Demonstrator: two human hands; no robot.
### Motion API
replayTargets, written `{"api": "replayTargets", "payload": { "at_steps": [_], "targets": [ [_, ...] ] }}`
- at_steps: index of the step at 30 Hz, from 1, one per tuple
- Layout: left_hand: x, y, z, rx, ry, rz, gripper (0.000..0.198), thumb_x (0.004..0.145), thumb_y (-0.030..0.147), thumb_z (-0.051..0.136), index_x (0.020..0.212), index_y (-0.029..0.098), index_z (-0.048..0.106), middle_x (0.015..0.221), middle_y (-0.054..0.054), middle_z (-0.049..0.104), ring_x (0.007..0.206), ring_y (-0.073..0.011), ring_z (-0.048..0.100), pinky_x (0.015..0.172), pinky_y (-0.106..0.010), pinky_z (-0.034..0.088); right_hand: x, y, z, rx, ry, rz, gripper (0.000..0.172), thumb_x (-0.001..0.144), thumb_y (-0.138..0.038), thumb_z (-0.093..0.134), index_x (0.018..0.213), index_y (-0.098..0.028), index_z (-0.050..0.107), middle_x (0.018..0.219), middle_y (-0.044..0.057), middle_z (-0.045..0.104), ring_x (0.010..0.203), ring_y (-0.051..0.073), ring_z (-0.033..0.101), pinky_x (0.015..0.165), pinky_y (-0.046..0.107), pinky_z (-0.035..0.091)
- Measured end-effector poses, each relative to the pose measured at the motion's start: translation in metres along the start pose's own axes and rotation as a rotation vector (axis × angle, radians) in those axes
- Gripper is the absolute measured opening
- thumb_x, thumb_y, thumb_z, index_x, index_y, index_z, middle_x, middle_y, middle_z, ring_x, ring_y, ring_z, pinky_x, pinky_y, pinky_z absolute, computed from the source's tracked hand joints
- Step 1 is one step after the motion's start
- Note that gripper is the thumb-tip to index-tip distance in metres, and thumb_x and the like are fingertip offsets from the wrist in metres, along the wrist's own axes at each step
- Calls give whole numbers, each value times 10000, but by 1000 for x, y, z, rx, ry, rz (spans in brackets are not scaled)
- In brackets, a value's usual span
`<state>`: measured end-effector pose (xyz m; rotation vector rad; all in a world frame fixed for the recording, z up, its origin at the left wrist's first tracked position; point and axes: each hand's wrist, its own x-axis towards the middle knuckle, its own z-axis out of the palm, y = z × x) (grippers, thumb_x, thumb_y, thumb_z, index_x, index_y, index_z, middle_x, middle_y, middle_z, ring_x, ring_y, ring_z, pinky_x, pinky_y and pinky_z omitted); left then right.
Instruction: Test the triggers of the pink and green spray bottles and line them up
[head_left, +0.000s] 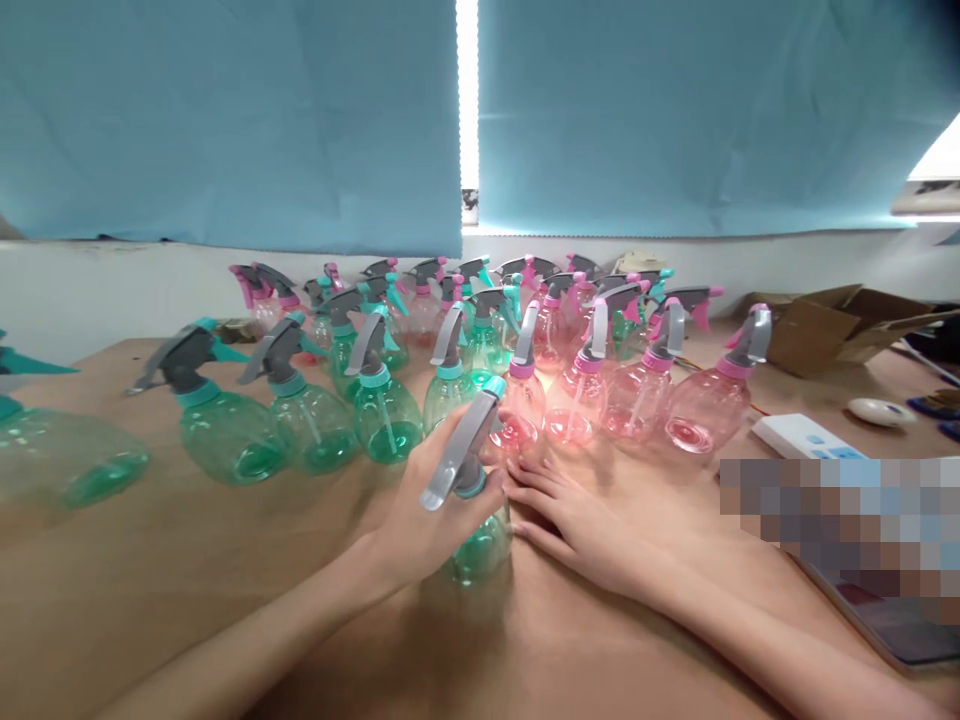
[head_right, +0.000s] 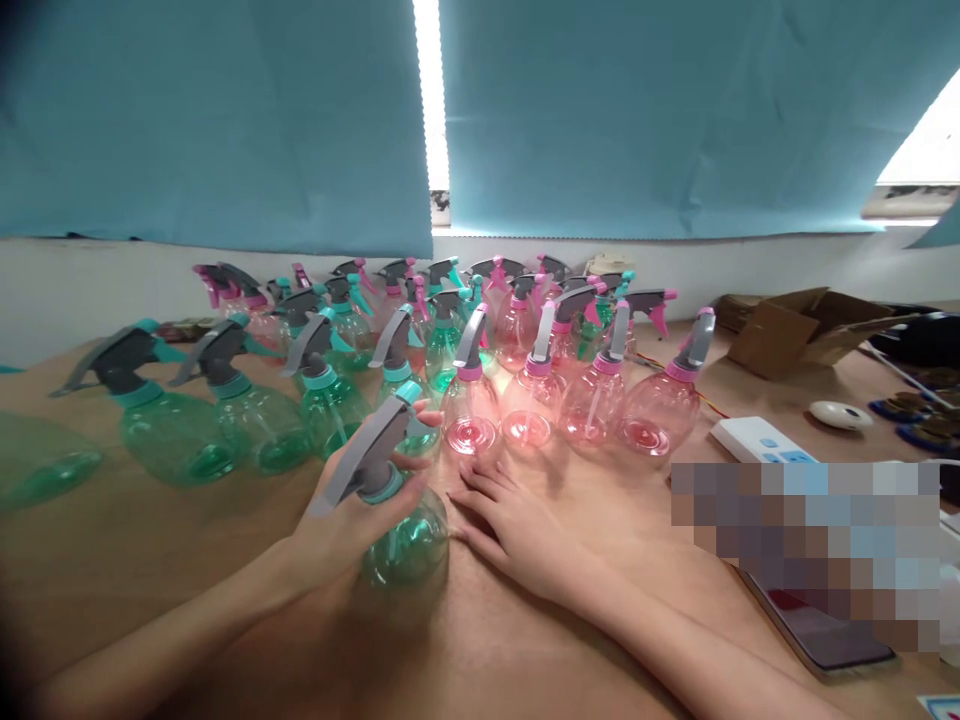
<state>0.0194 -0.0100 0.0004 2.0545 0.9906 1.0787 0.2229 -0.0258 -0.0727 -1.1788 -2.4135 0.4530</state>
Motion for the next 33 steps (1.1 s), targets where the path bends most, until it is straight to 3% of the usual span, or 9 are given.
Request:
{"api": "replayTargets", "payload": {
  "at_steps": [6, 11, 21, 28, 33],
  "targets": [
    [3, 2, 0, 41, 26, 9, 311, 828, 174, 575, 1133, 220, 532, 959, -42, 648, 814, -180, 658, 771, -339, 553, -1, 0, 2, -10, 0, 9, 445, 990, -404, 497, 1393, -220, 535, 1429, 126, 541, 1385, 301, 409, 1143, 546, 324],
    [4, -2, -3, 92, 70, 82, 255, 817, 162, 570, 1064, 220, 545, 943, -39, 642, 812, -174, 622, 729, -306, 526, -1, 0, 2, -18, -23, 29, 465, 999, -438, 459, 1382, -189, 551, 1454, 139, 513, 1404, 315, 382, 1135, 559, 338],
    [5, -1, -5, 89, 76, 66, 132, 827, 175, 556, 944, 211, 507, 841, -5, 581, 702, -138, 571, 656, -271, 487, -3, 3, 7, -58, -6, 7, 438, 993, -409, 480, 1361, -188, 569, 1454, 124, 516, 1398, 310, 393, 1141, 565, 333],
    [10, -12, -5, 29, 73, 123, 396, 849, 169, 572, 1237, 215, 506, 1091, -67, 617, 865, -174, 606, 788, -334, 533, -3, 3, 7, -77, 13, -8, 435, 991, -400, 488, 1357, -180, 572, 1445, 133, 524, 1390, 313, 405, 1135, 562, 345],
    [8, -19, -4, 18, 86, 99, 407, 866, 201, 599, 1262, 221, 506, 1244, -99, 602, 788, -143, 613, 743, -329, 551, -2, 2, 6, -91, 19, -21, 428, 994, -389, 488, 1350, -170, 577, 1442, 131, 528, 1395, 311, 398, 1135, 546, 354]
  ]
}}
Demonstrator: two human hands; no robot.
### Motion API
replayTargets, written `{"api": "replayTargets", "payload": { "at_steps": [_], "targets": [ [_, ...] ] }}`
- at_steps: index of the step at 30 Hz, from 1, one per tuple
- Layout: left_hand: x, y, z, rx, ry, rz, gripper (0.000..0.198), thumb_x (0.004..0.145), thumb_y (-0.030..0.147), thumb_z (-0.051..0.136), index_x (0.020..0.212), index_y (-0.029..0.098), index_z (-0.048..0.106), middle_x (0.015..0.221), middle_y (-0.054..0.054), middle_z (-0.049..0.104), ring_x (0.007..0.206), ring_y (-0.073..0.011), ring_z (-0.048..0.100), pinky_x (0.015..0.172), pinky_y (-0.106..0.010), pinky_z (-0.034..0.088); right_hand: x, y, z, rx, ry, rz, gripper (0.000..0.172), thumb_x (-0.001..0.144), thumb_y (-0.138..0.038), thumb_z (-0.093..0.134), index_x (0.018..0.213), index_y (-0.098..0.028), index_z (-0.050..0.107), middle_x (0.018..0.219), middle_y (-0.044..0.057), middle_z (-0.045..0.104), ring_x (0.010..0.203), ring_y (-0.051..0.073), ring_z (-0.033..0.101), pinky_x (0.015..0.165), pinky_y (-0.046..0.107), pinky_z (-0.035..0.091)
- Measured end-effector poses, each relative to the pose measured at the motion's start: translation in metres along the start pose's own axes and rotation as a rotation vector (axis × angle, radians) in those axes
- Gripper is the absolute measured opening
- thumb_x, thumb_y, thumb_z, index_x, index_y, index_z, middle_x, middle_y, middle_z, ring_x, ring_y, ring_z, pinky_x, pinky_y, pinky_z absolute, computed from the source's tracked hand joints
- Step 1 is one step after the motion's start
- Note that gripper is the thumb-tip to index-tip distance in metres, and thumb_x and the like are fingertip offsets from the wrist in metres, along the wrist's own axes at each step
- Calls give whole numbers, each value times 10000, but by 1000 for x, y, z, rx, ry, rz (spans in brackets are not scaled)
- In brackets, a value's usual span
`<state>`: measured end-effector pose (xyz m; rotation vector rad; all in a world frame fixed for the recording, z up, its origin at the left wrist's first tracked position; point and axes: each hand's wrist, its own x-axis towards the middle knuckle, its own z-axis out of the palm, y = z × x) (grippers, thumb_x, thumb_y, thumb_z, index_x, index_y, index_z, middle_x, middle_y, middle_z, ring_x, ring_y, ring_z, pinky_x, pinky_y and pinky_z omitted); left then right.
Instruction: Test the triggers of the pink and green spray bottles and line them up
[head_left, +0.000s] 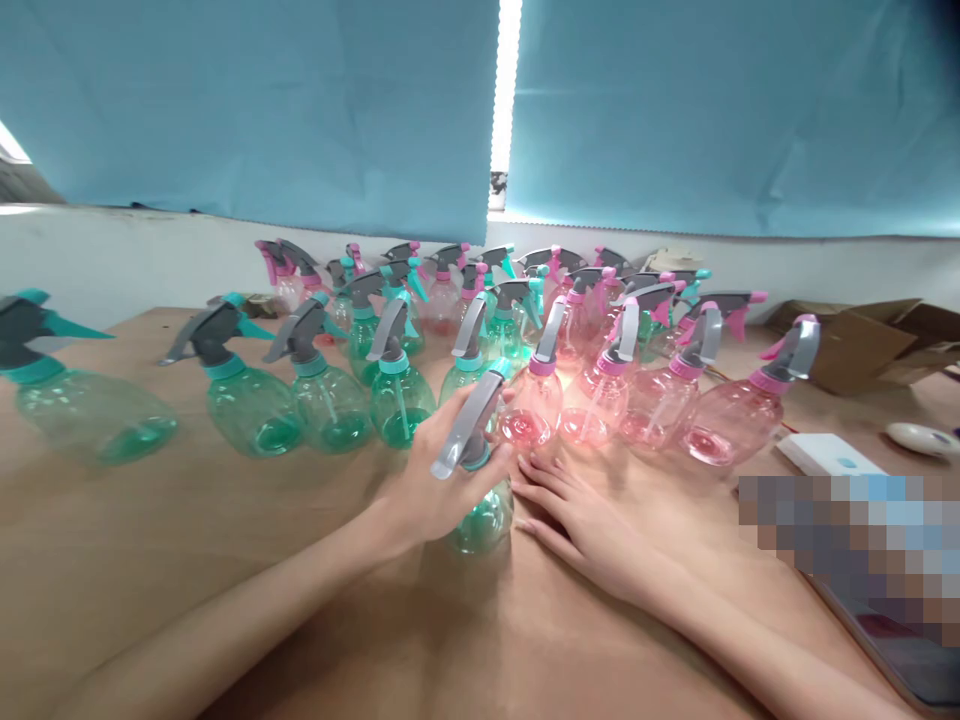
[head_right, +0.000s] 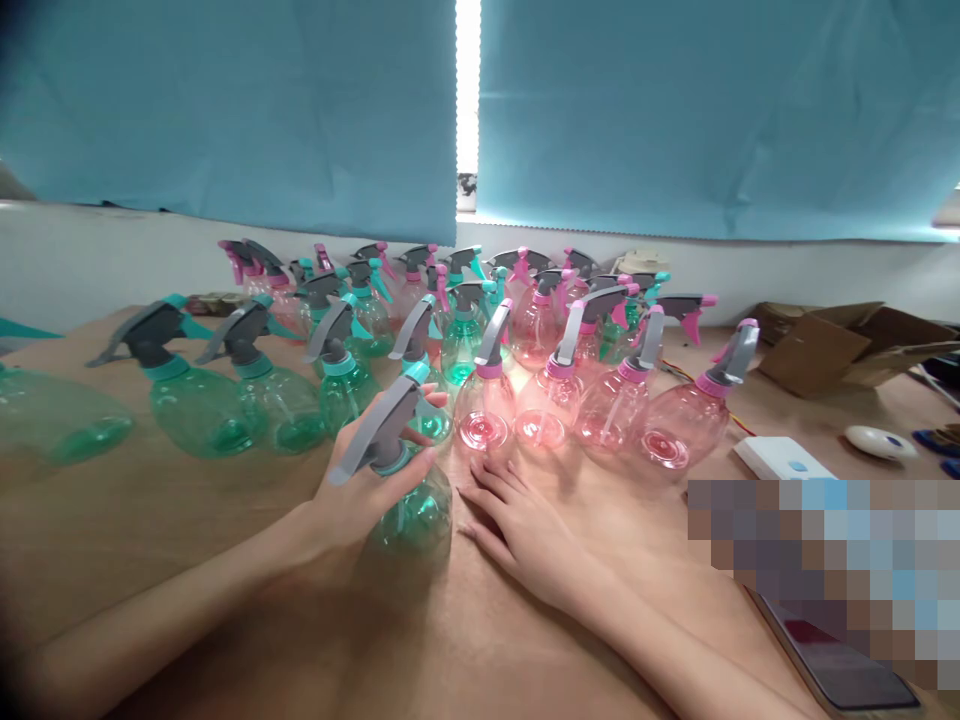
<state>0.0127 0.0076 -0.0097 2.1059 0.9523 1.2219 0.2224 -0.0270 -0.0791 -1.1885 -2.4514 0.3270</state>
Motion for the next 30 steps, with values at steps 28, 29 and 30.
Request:
{"api": "replayTargets", "payload": {
  "at_steps": [28, 29, 30],
  "targets": [
    [1, 2, 1, -6, 2, 22, 444, 870, 197, 605, 1297, 247, 498, 1242, -76, 620, 885, -162, 639, 783, -315, 559, 1, -4, -5, 19, -15, 27, 418, 996, -391, 486, 1350, -187, 576, 1421, 130, 551, 1369, 298, 437, 1128, 542, 360],
    [1, 2, 1, -5, 0, 22, 443, 871, 198, 605, 1298, 251, 499, 1245, -76, 618, 876, -160, 642, 783, -315, 559, 1, -4, -5, 21, -13, 27, 417, 997, -390, 485, 1350, -188, 576, 1422, 130, 550, 1370, 298, 436, 1127, 544, 360],
    [0, 2, 1, -5, -2, 21, 442, 873, 199, 605, 1299, 253, 501, 1246, -78, 617, 869, -160, 644, 782, -315, 560, 1, -4, -5, 22, -12, 27, 416, 997, -389, 484, 1351, -190, 575, 1422, 130, 550, 1371, 298, 436, 1127, 546, 359]
  ]
}}
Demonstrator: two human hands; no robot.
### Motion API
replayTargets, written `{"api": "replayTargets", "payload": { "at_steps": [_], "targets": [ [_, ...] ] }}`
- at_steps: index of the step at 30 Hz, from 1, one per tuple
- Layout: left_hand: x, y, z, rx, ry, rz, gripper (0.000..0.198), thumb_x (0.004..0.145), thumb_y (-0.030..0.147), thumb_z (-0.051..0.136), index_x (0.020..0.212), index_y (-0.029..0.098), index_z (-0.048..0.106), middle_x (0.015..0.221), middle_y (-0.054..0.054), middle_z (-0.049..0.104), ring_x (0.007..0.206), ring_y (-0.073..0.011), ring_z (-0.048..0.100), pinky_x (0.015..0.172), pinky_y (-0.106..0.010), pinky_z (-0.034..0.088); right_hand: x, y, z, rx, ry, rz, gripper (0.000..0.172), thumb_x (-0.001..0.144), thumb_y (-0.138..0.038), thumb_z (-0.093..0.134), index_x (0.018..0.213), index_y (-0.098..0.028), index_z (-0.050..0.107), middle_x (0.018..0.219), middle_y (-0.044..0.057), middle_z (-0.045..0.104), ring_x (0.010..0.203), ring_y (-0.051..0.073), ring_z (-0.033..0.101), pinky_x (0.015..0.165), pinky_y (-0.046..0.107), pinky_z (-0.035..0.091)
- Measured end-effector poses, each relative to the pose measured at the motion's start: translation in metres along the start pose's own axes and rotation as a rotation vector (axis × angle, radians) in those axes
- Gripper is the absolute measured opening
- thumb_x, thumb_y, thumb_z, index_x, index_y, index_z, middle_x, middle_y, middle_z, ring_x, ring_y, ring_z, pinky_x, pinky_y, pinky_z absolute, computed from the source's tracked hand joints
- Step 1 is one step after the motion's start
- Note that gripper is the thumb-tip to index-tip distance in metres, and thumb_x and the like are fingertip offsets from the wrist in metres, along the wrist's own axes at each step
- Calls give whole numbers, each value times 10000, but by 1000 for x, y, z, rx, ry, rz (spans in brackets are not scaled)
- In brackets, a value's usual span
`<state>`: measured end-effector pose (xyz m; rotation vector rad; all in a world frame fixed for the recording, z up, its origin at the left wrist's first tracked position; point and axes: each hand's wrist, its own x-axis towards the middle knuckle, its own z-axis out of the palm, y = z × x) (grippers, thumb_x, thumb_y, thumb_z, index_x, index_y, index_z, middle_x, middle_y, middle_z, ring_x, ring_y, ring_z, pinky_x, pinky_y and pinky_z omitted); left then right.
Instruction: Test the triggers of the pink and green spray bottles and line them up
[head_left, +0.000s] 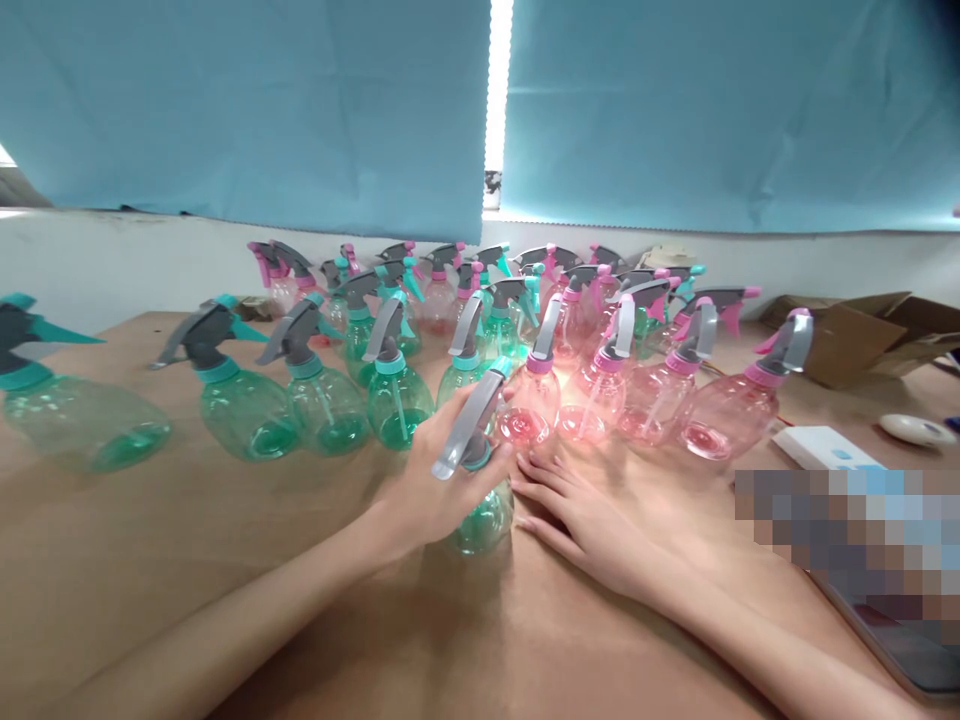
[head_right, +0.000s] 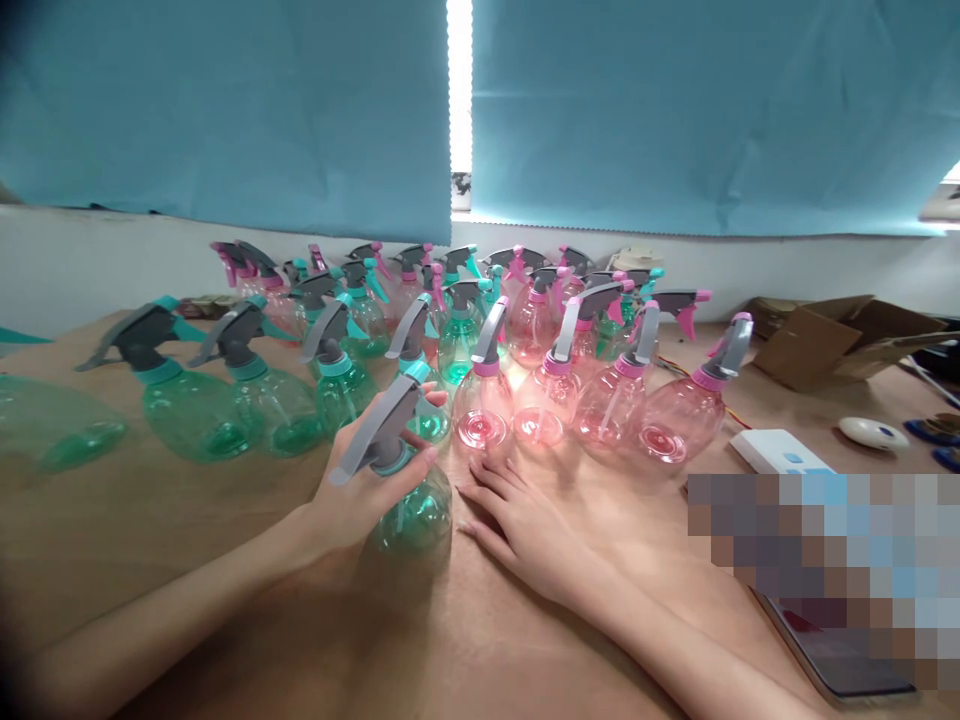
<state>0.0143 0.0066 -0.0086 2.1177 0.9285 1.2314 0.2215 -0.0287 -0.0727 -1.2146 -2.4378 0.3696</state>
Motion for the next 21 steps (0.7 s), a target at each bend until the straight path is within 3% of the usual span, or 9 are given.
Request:
{"api": "replayTargets", "payload": {
  "at_steps": [21],
  "targets": [
    [0, 1, 0, 6, -2, -14, 425, 871, 204, 600, 1284, 235, 507, 1258, -89, 613, 886, -173, 650, 791, -328, 558, -1, 1, 0, 12, 0, 8, 431, 998, -421, 473, 1360, -207, 567, 1432, 113, 543, 1383, 289, 420, 1134, 544, 351]
  ]
}}
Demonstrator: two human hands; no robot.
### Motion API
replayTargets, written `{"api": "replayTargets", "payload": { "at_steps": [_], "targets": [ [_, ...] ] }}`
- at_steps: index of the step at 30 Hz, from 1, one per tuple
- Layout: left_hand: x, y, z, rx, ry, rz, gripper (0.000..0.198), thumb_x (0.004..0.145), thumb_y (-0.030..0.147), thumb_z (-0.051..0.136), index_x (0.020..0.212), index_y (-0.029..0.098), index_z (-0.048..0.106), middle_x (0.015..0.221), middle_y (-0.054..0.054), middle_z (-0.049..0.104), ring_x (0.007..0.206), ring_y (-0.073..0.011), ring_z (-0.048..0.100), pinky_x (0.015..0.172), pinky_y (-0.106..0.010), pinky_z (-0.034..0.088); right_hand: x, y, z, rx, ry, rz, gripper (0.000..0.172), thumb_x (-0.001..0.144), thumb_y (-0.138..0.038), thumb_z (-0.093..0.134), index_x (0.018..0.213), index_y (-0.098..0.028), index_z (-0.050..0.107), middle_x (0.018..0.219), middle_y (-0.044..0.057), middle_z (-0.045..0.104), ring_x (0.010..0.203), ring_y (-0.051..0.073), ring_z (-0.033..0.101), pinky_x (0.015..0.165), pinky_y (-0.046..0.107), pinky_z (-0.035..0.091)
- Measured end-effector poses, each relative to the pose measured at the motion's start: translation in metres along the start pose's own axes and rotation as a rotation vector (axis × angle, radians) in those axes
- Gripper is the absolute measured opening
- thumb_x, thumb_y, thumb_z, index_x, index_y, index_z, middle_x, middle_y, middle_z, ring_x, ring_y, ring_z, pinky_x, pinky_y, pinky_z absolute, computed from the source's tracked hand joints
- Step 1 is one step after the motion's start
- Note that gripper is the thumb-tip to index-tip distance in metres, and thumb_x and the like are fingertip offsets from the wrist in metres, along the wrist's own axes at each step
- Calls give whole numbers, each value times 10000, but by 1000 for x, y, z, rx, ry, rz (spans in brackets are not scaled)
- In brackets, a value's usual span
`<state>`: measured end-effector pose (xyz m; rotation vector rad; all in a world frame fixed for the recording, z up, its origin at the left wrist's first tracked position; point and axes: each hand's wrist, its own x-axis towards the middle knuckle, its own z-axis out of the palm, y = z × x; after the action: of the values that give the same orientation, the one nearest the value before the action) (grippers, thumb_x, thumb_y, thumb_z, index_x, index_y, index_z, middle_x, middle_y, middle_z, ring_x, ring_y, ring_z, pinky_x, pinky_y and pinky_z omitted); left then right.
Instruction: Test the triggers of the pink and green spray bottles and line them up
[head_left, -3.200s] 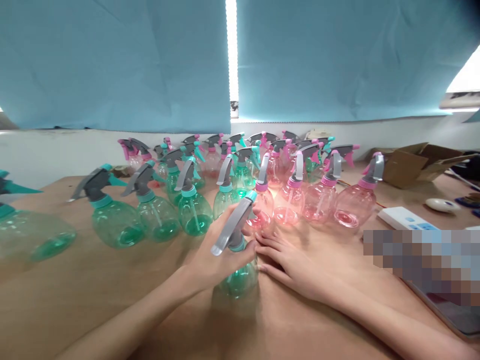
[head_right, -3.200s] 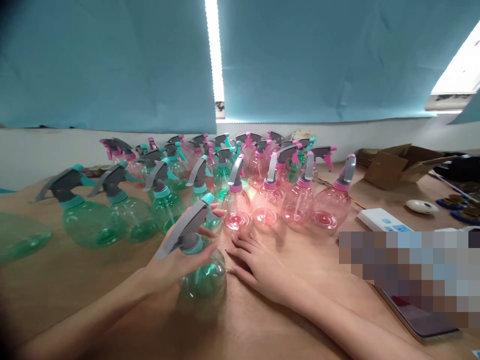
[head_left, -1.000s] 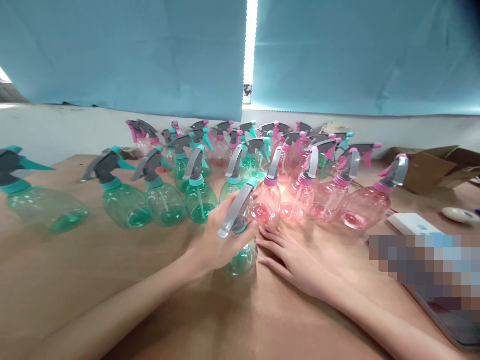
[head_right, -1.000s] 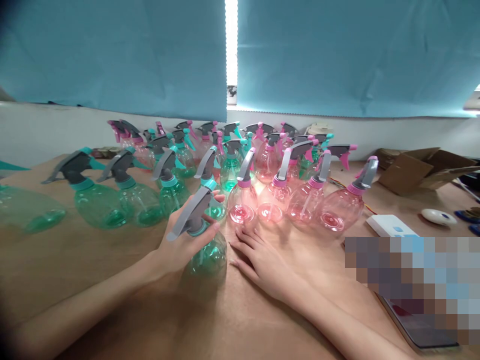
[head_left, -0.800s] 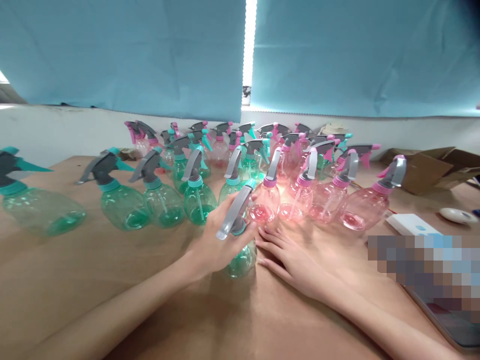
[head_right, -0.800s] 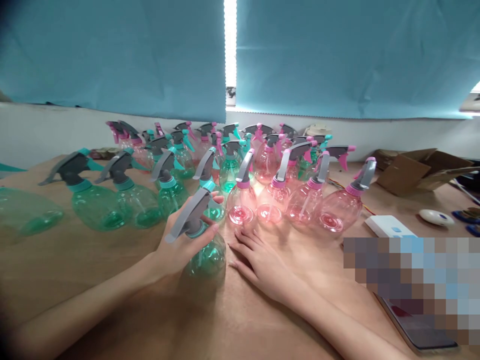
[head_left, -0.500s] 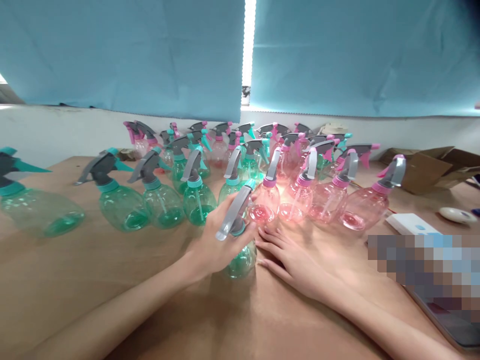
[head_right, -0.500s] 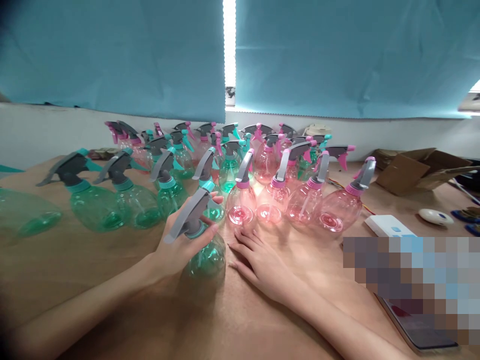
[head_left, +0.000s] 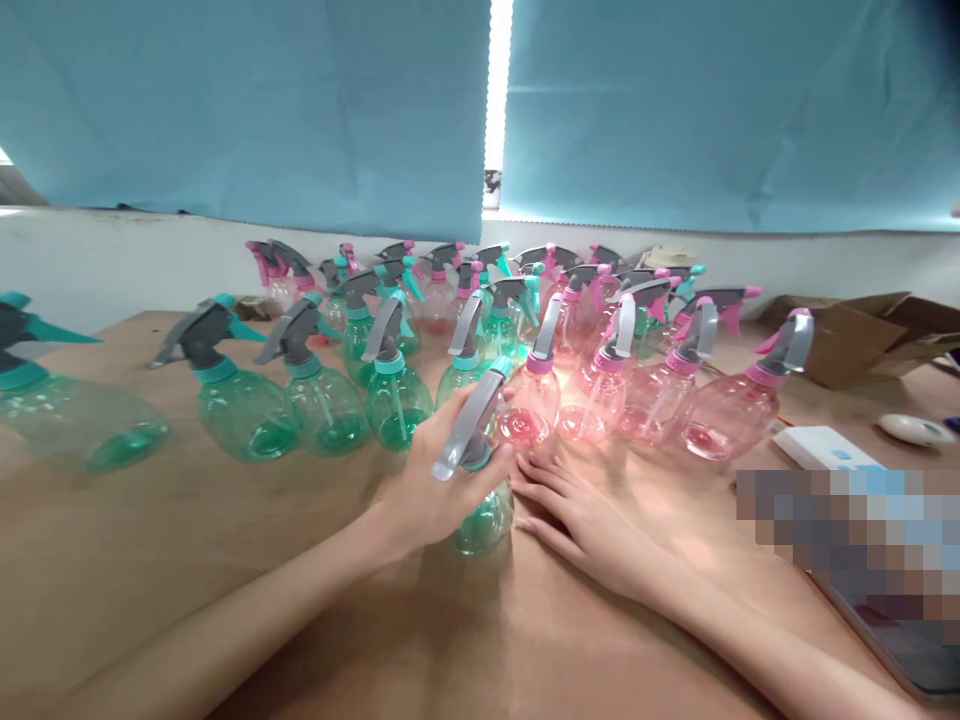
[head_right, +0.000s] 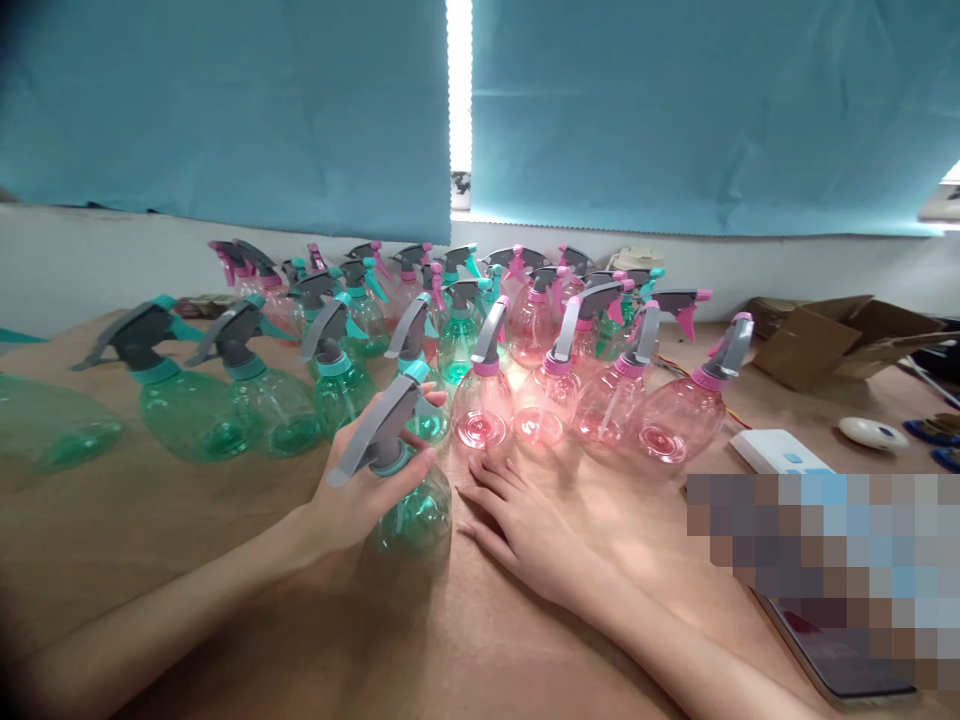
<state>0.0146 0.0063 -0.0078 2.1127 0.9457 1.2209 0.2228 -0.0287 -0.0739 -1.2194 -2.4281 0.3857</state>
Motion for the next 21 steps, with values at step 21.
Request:
{"api": "replayTargets", "payload": {
  "at_steps": [21],
  "targets": [
    [3, 16, -9, 15, -33, 34, 201, 755, 110, 575, 902, 231, 509, 742, 47, 452, 581, -107, 386, 576, -265, 407, 0, -1, 0, 8, -21, 18, 427, 990, -413, 486, 1352, -204, 577, 1465, 110, 506, 1403, 296, 387, 1145, 557, 326]
  ]
}}
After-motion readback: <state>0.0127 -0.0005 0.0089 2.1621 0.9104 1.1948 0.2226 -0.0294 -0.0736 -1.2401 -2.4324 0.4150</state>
